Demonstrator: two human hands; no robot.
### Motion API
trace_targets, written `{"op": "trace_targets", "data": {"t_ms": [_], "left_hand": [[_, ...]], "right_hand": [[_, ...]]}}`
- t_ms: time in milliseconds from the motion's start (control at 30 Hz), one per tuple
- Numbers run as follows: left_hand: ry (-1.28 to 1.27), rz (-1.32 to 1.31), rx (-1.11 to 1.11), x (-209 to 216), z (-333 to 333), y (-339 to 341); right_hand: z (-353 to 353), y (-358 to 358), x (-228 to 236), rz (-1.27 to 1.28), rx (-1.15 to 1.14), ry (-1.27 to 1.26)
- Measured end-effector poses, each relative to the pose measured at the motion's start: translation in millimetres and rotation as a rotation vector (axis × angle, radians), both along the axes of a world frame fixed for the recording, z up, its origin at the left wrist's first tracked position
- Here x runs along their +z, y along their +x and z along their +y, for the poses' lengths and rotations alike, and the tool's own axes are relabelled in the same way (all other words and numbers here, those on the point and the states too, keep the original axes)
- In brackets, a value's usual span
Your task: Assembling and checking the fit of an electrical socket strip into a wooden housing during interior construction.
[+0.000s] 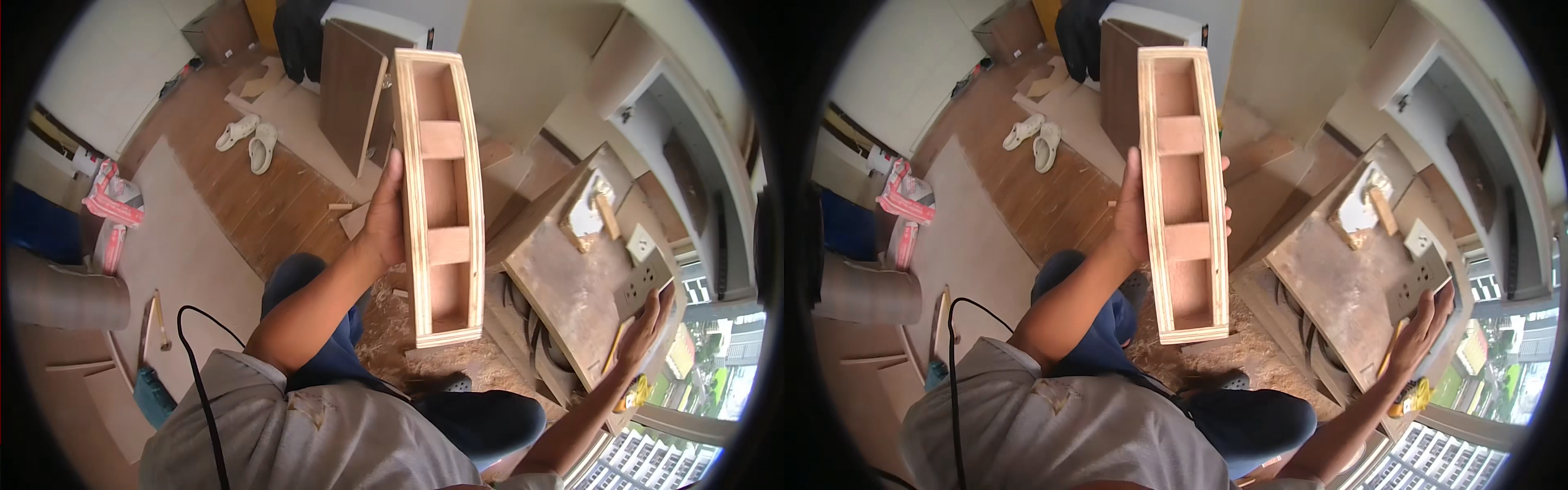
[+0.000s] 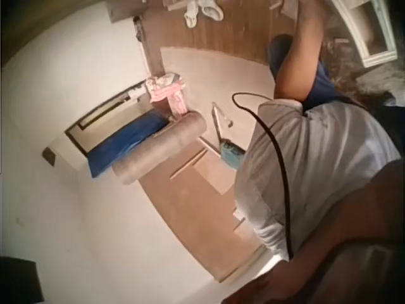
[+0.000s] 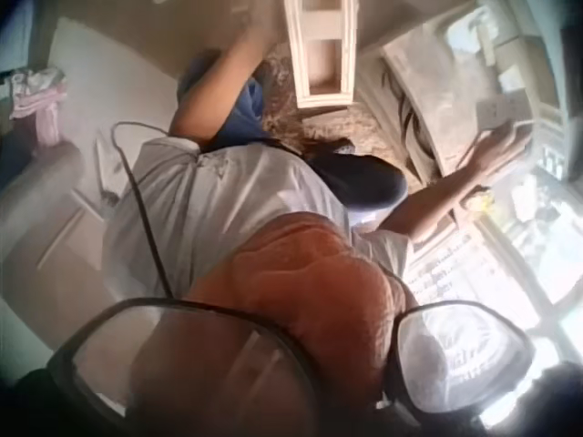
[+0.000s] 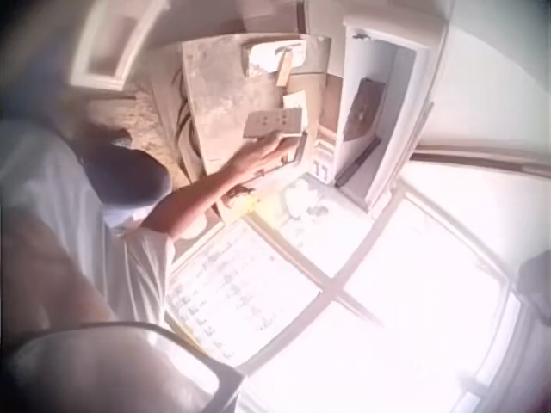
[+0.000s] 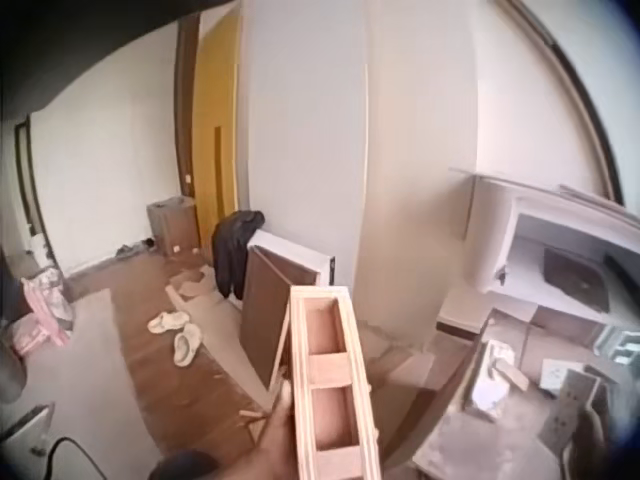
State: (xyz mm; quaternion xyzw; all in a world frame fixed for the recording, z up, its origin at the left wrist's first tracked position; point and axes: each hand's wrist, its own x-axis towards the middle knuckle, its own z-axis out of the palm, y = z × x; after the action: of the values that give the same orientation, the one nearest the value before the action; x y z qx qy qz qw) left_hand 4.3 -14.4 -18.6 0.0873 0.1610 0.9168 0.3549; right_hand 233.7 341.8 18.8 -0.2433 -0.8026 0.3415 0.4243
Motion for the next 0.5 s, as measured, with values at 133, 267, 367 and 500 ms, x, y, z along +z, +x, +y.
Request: {"op": "trace_targets", "data": {"t_ms": [133,267,367,500], "left_hand": [[0.042,0.168,-0.244,23.1,-17.2,52.9],[0.004,0.264,-0.319,30.9,-13.0,88.4],[0.009,0.204,-0.441,38.0,-14.2,119.4],[-0.038,0.172,-0.455,14.2,-8.9,148.7]], "right_hand": [[-77.8,-7.4,61.3,0.319,0.469,-0.906],[-164.9,-42.5,102.4,0.353,0.612,-0.826],[-210.5,-42.4,137.0,0.304,0.383,-0.683],[-220.9,-41.5,130.1,0.303,0.435,-0.583]]}}
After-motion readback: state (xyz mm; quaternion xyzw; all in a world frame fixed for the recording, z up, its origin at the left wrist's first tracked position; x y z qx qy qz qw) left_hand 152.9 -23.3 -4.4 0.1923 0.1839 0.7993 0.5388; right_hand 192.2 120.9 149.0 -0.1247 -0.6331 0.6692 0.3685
